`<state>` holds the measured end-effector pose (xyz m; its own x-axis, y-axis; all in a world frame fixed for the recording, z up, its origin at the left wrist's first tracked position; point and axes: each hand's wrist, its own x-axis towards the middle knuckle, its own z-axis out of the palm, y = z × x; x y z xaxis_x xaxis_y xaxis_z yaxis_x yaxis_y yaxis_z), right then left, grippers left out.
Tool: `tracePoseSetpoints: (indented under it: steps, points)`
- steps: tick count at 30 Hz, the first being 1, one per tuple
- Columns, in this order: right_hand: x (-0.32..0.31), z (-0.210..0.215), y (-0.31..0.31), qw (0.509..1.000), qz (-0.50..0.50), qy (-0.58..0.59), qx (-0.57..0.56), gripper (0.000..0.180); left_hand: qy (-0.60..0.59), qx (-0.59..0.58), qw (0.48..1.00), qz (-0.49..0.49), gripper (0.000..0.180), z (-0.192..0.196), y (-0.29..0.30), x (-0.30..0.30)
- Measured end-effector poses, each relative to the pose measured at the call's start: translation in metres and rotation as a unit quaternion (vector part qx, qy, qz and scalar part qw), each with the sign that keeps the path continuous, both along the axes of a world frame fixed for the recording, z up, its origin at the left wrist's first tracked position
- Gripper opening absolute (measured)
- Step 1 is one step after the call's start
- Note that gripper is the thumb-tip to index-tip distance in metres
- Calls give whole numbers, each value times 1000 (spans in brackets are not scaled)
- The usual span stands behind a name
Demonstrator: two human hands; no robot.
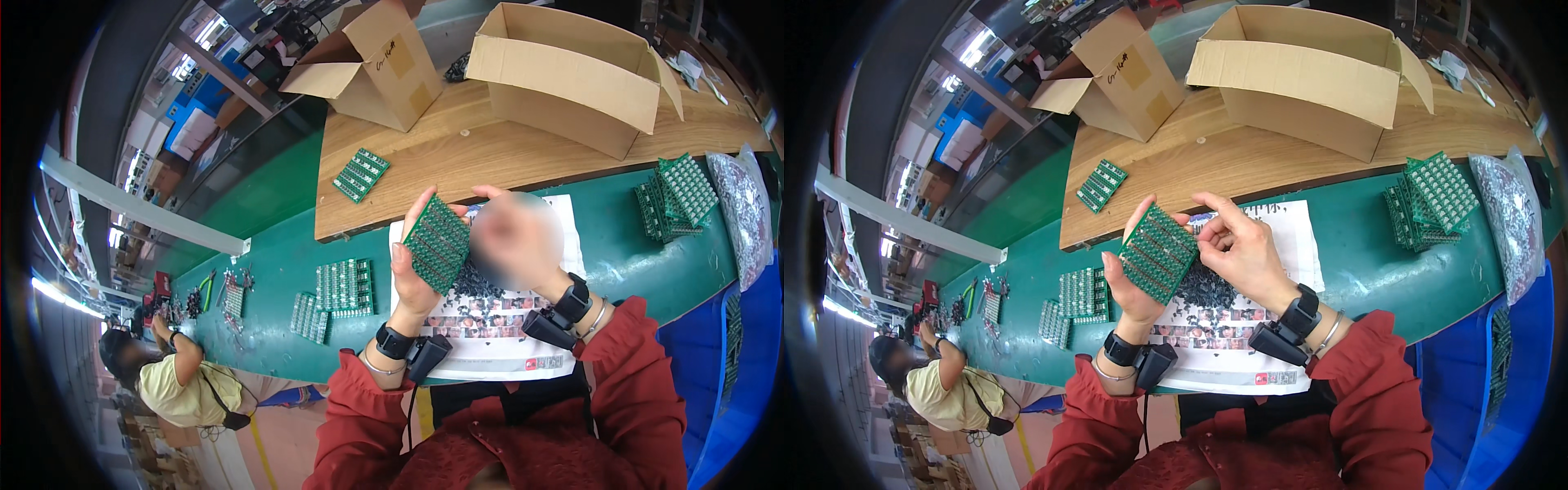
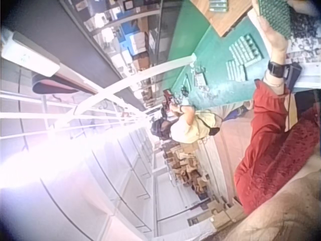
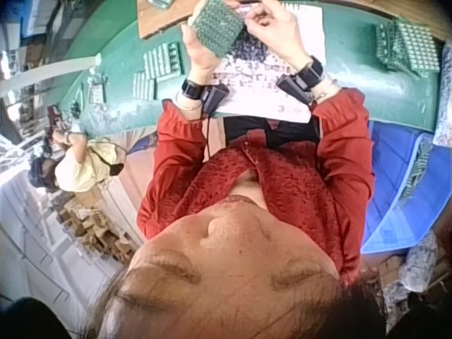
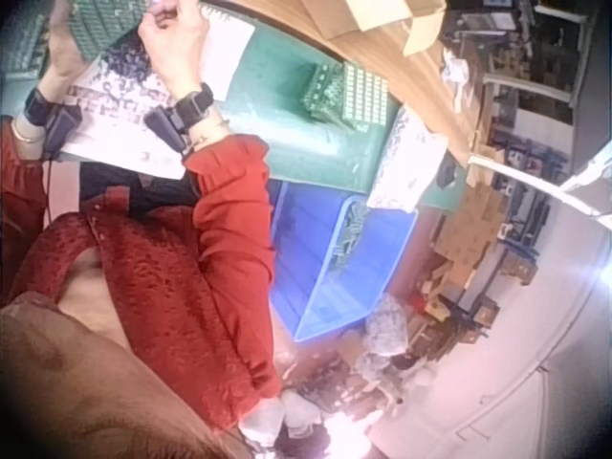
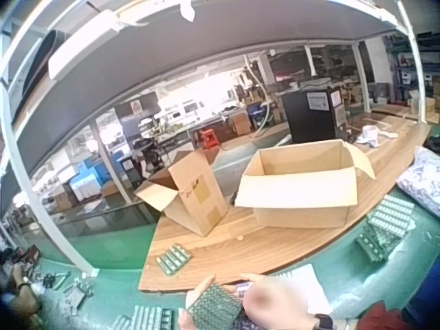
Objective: The person assembles green circuit boards by hand, inserting small black components into the board's grid. They handle the boards one at a time, picking them up from a stack, inserting components, and placing them back down.
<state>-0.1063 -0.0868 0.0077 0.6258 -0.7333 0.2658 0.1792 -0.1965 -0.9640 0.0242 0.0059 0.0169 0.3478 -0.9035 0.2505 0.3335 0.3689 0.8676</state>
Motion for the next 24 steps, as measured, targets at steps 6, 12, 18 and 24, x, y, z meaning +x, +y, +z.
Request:
tracePoseSetpoints:
  steps: [6, 12, 18, 24]
  points:
    - [-3, 10, 5, 996, -60, -17, -62, 60, -7, 0, 999, 48, 92, -1, -1, 2]
    - [3, 2, 8, 996, -49, -31, -63, 59, -49, -3, 998, 51, 93, -3, -2, -10]
    - [2, -1, 8, 987, -78, 1, -139, 55, -83, -5, 996, 42, 93, -11, -4, -10]
    - [3, -1, 8, 987, -78, 0, -144, 52, -66, 8, 996, 53, 93, -7, -3, -12]
